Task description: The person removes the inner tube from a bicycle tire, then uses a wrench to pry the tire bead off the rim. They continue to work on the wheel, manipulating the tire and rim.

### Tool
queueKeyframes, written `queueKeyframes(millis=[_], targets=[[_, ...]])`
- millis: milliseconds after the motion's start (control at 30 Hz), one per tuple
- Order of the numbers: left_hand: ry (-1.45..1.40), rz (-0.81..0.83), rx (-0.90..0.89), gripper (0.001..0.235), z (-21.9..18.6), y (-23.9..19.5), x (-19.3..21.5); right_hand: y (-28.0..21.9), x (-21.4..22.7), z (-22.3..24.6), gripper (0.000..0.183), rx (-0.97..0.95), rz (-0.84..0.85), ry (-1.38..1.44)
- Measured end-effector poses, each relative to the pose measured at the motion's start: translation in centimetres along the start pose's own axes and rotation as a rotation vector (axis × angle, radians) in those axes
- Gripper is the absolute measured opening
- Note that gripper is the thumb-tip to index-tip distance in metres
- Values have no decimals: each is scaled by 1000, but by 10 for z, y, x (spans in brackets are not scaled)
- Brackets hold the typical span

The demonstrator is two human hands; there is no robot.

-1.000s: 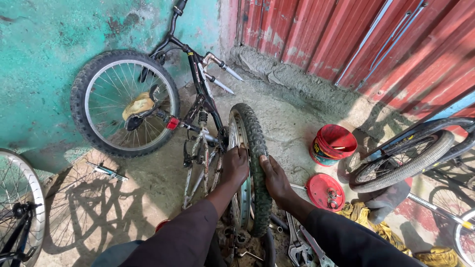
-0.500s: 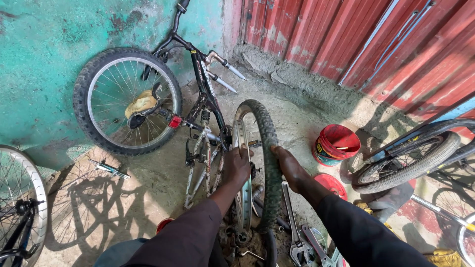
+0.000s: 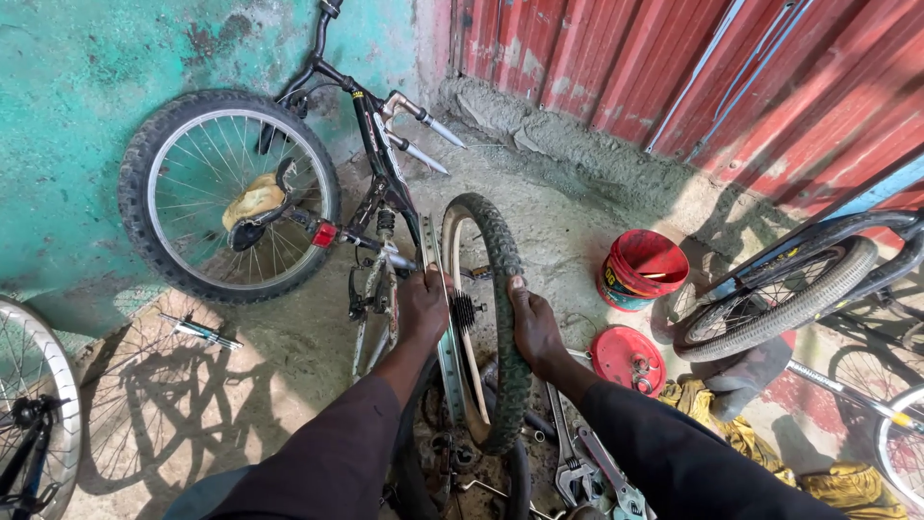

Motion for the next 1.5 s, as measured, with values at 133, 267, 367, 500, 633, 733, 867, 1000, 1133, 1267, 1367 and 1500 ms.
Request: queueKeyframes(millis=[133, 267, 367, 500, 633, 733, 867, 1000, 1133, 1267, 1367, 1500], targets=[[-20, 23, 2, 48, 20, 5, -6, -6, 2, -4, 77, 19, -24, 43], [-21, 42, -16, 48, 38, 16, -18, -5, 7, -1, 77, 75, -16, 23], [-34, 53, -20, 48, 24, 11, -17, -4, 8, 2, 77, 84, -25, 29], [-51, 16, 9, 47, 15, 7, -13, -2, 7, 0, 78, 93, -22, 27], [-68, 13, 4, 48, 1, -11, -12, -8, 2, 8, 78, 100, -4, 43], [-70, -11, 16, 47, 11, -9, -16, -7, -1, 7, 79, 98, -2, 18], [-80, 77, -28, 48, -4, -25, -30, -9, -7, 5, 81, 54, 42, 21], [-12, 342, 95, 83, -47, -57, -47, -15, -23, 4, 89, -49, 168, 28], [-2, 349, 102, 81, -31, -55, -61, -7, -7, 53, 96, -147, 228, 57], [106, 293, 62, 61, -17, -54, -85, 43, 19, 34, 80, -231, 168, 73], [232, 265, 29, 56, -4, -56, -103, 65, 24, 18, 74, -247, 180, 52], [173, 306, -81, 47, 0, -62, -122, 85, 34, 4, 69, -304, 139, 9]])
Point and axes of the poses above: each hand's wrist, its own y-axis towards the middle knuckle, its own x-axis out of the back of the hand, z = x × y, the point moved 6 cm from there along y, towards the middle knuckle, and after that the axes turned 1 degree about -y, right-handed, at the moved point
